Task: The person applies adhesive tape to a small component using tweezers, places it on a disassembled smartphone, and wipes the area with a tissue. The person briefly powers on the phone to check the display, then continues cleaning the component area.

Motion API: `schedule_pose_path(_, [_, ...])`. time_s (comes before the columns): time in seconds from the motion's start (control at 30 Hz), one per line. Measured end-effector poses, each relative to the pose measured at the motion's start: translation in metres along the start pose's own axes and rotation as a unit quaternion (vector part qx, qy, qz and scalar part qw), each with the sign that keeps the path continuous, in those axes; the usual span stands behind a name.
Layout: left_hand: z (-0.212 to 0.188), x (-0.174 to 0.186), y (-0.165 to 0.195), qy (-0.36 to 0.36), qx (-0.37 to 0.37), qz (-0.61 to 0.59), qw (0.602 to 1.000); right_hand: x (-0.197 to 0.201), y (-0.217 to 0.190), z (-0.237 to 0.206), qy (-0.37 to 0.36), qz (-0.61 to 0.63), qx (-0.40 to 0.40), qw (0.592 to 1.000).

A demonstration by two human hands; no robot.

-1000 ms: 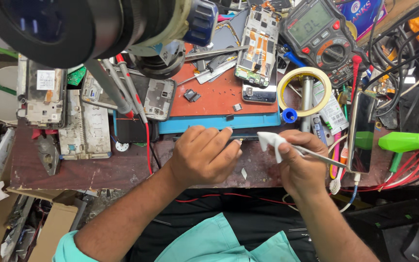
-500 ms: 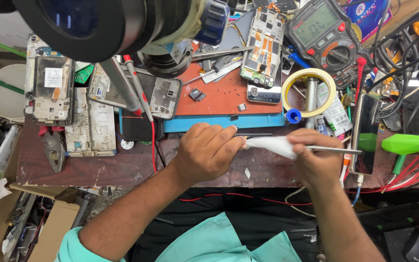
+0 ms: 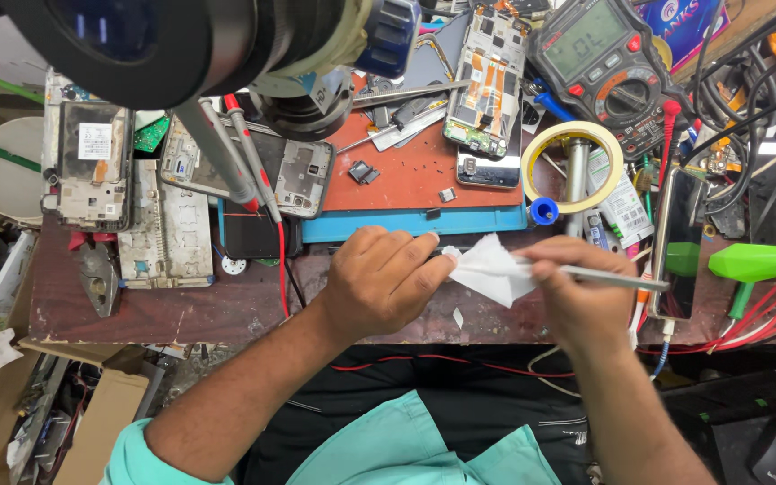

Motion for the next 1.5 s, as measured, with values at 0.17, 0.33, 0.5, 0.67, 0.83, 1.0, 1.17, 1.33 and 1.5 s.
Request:
schedule_pose_path(0.17, [-0.004,0.000,0.000,0.003,0.003,-0.004,1.000,0.027,-0.022,0.024,0.112,0.173,-0.026,0.978])
schedule_pose_path(0.33, [-0.003,0.000,0.001,0.005,0.000,-0.003,1.000,0.002,-0.080,0.000,-0.011,0.039,0.132,0.990])
schedule_pose_path(0.5, [-0.003,0.000,0.000,0.002,-0.004,0.003,1.000,-0.054,-0.121,-0.026,-0.151,-0.232,0.314,0.908])
schedule_pose_path(0.67, [-0.004,0.000,0.000,-0.006,-0.003,0.000,1.000,-0.082,-0.134,-0.034,-0.151,-0.288,0.374,0.868])
schedule_pose_path(0.83, [-0.004,0.000,0.000,-0.006,0.000,-0.003,1.000,-0.096,-0.131,-0.035,-0.165,-0.311,0.389,0.851])
schedule_pose_path(1.0, [-0.004,0.000,0.001,-0.002,-0.002,-0.002,1.000,-0.103,-0.133,-0.042,-0.155,-0.335,0.404,0.837])
schedule_pose_path(1.17, [-0.004,0.000,0.001,-0.006,-0.002,-0.008,1.000,-0.107,-0.136,-0.042,-0.154,-0.326,0.424,0.831])
schedule_pose_path(1.33, [-0.004,-0.001,0.001,-0.007,-0.008,-0.002,1.000,-0.106,-0.135,-0.042,-0.161,-0.340,0.426,0.823])
schedule_pose_path(1.5, [-0.002,0.000,0.003,-0.003,-0.017,0.014,1.000,-0.104,-0.136,-0.040,-0.151,-0.330,0.425,0.829])
Point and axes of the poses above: each hand's wrist, its own z-axis towards the middle knuckle, its own x-axis out of the back of the hand, y = z × x, the point moved 7 cm from there along z, towards the middle knuckle, and after that the axes turned 9 degrees about y, right-handed, at the moved point
